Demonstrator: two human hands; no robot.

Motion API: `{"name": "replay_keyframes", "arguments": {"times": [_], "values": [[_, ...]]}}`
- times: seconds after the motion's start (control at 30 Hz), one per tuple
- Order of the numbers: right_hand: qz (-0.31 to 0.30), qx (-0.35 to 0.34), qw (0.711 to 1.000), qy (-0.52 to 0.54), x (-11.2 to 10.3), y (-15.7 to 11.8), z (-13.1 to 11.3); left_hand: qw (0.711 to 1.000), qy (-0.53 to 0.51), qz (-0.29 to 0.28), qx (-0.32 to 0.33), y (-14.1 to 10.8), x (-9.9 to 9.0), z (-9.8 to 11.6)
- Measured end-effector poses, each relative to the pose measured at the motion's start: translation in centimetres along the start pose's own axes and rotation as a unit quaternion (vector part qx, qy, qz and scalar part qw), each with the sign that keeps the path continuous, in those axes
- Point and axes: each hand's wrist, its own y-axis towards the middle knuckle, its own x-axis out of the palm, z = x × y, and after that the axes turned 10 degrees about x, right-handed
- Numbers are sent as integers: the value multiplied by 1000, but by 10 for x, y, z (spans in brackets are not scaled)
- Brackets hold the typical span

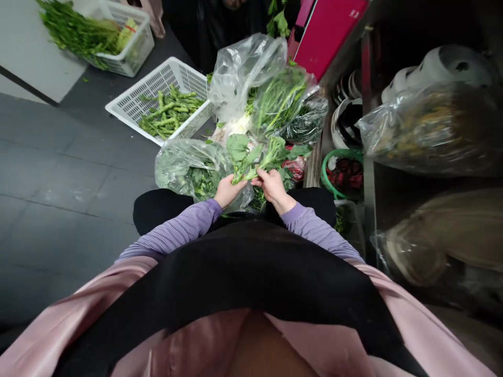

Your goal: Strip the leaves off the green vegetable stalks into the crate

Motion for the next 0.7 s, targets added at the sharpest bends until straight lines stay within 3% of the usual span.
{"name": "replay_keyframes", "arguments": {"times": [0.1, 0.27, 0.43, 0.5, 0.6, 0.7], "values": [[-1, -33, 999, 44, 10, -4, 1, 999, -44, -1, -12, -8, 1, 2], [56, -38, 991, 115, 22, -8, 5, 987, -121, 46, -100, -15, 8, 3], [108, -107, 988, 29, 23, 2, 6, 987, -112, 46, -101, -12, 10, 8], [80, -149, 982, -79, 22, -2, 8, 989, -104, 62, -86, -6, 11, 11], [-31, -205, 954, -218, 18, -16, 15, 989, -112, 81, -54, 7, 9, 12], [-103, -251, 918, -289, 7, -27, 21, 982, -135, 80, -103, 22, 0, 10]]}}
